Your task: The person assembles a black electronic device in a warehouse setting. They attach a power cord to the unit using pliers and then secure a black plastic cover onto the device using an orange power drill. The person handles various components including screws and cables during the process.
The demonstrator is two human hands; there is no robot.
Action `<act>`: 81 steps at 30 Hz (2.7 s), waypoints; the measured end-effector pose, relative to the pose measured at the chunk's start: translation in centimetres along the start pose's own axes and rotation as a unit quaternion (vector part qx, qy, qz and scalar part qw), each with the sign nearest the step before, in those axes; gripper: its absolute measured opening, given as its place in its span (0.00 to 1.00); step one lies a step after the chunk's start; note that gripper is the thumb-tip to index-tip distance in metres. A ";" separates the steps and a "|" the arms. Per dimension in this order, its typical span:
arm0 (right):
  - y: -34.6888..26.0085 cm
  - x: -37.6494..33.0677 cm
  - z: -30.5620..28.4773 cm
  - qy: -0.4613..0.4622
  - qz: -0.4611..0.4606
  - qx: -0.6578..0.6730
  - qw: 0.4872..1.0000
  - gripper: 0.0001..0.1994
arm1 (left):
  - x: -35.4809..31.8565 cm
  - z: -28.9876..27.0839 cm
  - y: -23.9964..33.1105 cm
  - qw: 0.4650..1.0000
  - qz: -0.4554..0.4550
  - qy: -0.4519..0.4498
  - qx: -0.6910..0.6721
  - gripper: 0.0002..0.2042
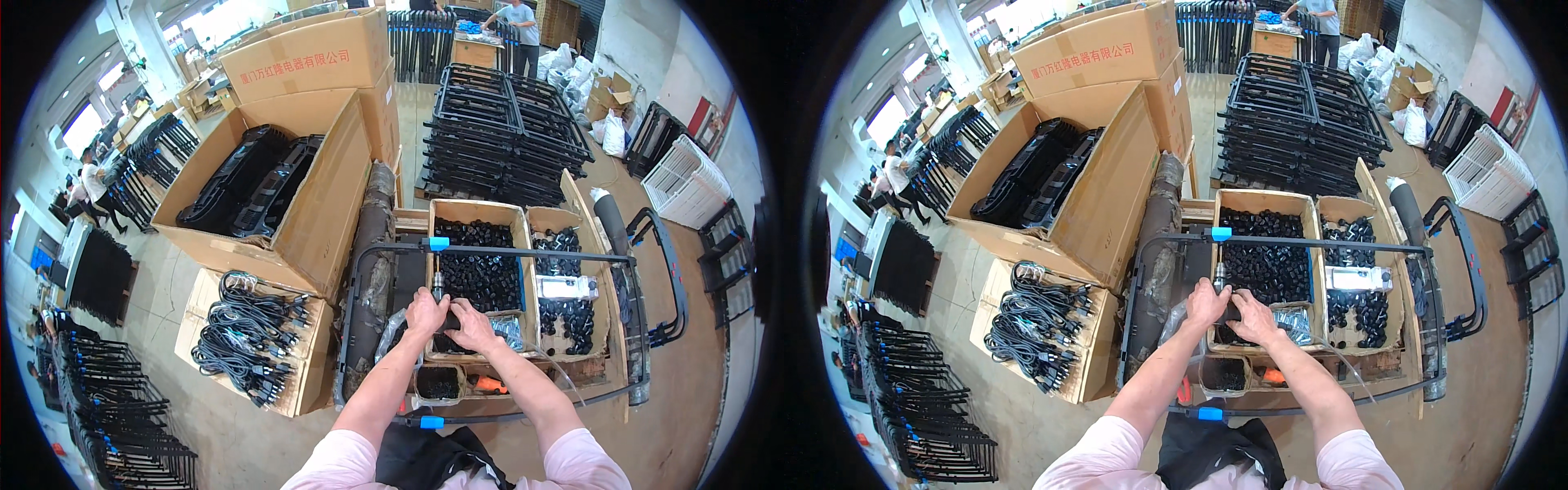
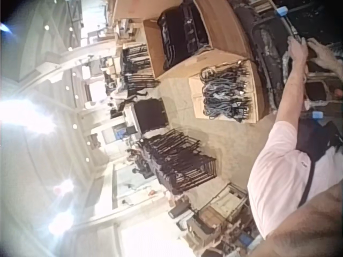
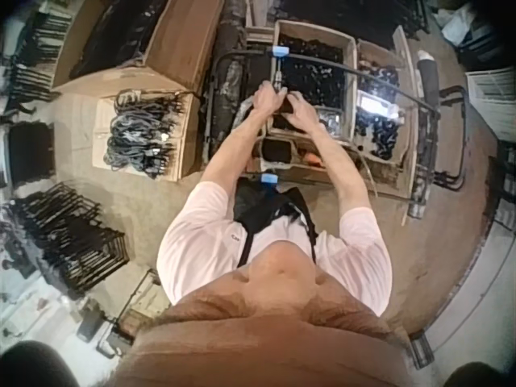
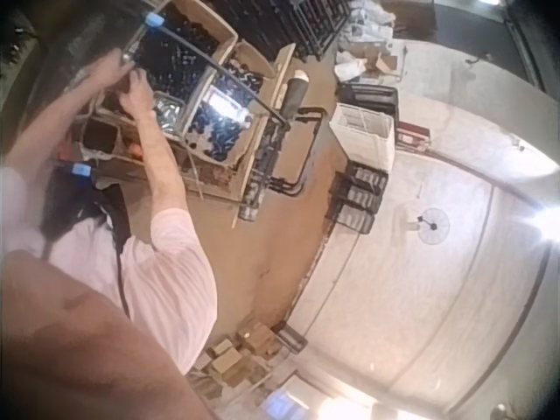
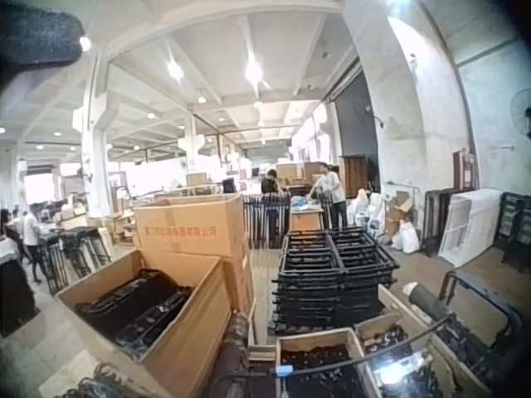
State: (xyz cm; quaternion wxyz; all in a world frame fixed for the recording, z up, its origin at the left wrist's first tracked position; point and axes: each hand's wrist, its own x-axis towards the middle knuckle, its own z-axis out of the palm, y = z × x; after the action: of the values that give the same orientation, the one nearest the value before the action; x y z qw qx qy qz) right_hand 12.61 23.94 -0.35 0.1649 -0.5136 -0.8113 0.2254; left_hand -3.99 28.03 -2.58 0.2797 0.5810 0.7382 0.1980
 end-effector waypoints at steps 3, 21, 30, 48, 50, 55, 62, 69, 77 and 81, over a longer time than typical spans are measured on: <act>-1.8 -3.1 -1.4 0.028 -0.028 -0.009 0.999 0.33 | -3.2 -1.7 0.6 0.998 -0.032 -0.029 -0.038 0.32; -16.3 -38.6 6.5 -0.100 -0.085 0.033 0.991 0.43 | -46.4 -0.5 -10.8 0.959 -0.113 0.003 -0.259 0.19; -17.5 -37.8 9.9 -0.145 -0.009 0.025 0.989 0.43 | -44.4 1.9 -16.1 0.965 -0.137 -0.010 -0.223 0.26; -17.8 -35.9 11.6 -0.136 0.037 0.054 0.989 0.43 | -41.0 0.7 -17.3 0.973 -0.107 -0.053 -0.200 0.27; -17.8 -35.8 11.6 -0.131 0.032 0.058 0.989 0.44 | -40.7 1.1 -17.9 0.973 -0.104 -0.048 -0.199 0.26; -17.4 -35.5 11.3 -0.129 0.040 0.059 0.989 0.46 | -40.2 0.3 -16.9 0.971 -0.118 -0.085 -0.189 0.31; -18.0 -34.8 10.2 -0.142 0.052 0.060 0.987 0.40 | -39.5 0.5 -16.9 0.974 -0.112 -0.077 -0.180 0.31; -18.6 -35.2 11.2 -0.082 -0.004 0.059 0.995 0.26 | -39.7 1.1 -17.4 0.977 -0.107 -0.048 -0.179 0.32; -18.5 -36.2 11.8 -0.059 -0.004 0.087 0.994 0.25 | -40.5 0.8 -17.1 0.974 -0.109 -0.067 -0.187 0.31; -18.5 -36.6 11.9 -0.067 0.001 0.085 0.994 0.24 | -41.1 0.5 -16.7 0.973 -0.115 -0.069 -0.187 0.30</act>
State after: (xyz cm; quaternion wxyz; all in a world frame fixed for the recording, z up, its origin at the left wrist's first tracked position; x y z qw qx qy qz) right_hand 7.93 -18.50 -1.77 0.1532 -0.4820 -0.7981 0.3273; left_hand -9.24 -15.87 -5.71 0.4549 0.4421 0.7286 0.2585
